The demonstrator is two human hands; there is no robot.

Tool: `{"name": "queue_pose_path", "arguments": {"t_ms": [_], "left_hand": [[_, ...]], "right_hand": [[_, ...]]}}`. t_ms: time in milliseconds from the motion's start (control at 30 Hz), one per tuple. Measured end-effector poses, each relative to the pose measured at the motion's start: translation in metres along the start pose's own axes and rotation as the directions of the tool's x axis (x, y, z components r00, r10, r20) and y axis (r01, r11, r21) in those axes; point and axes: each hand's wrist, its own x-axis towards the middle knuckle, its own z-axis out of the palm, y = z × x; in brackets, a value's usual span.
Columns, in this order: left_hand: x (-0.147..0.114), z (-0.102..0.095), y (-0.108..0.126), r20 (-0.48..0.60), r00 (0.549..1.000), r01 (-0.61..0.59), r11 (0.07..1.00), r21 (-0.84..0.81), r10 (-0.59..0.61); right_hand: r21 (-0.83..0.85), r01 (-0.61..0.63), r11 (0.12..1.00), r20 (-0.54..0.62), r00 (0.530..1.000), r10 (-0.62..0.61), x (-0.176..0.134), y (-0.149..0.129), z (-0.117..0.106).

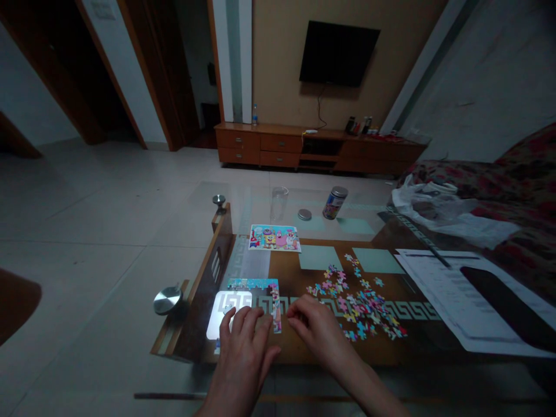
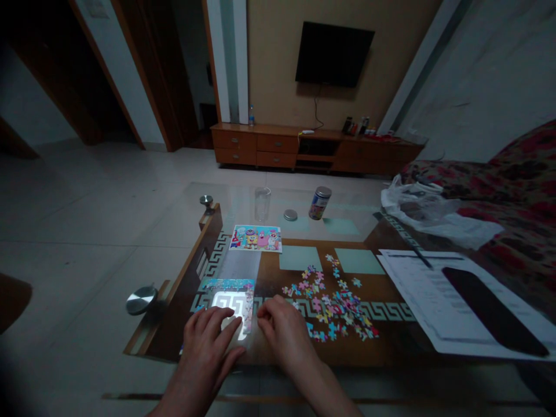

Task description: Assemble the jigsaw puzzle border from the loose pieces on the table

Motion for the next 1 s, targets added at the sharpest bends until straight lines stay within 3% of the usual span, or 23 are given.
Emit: {"name": "queue_pose_path", "arguments": {"t_ms": [267,567,700,867,1000], "left_hand": [[0.002,-0.013,-0.014,0.066,0.994,0.091,0.993,-0.07,-0.086],[0.02,-0.053,-0.068,0.25,0.933,0.234,0.964,0.127,-0.259],[0.02,-0.061,-0.075,0.331,0.905,0.211,0.957,0.2,-0.268],[0.001,-0.051,-0.071,0.352,0.925,0.082,0.98,0.18,-0.143],[-0.012,-0.052,-0.058,0.487,0.862,0.075,0.985,0.154,-0.142]], "right_hand": [[-0.041,-0.016,0.999,-0.015,1.0,0.016,0.004,0.008,-0.001],[-0.038,0.001,0.999,-0.11,0.994,-0.006,0.008,0.01,-0.022],[-0.068,-0.022,0.997,-0.146,0.989,0.011,0.01,0.009,-0.029],[-0.059,-0.028,0.998,-0.178,0.984,0.017,0.009,0.014,-0.028],[-0.047,-0.011,0.999,-0.197,0.98,0.002,0.007,0.021,-0.026]]}}
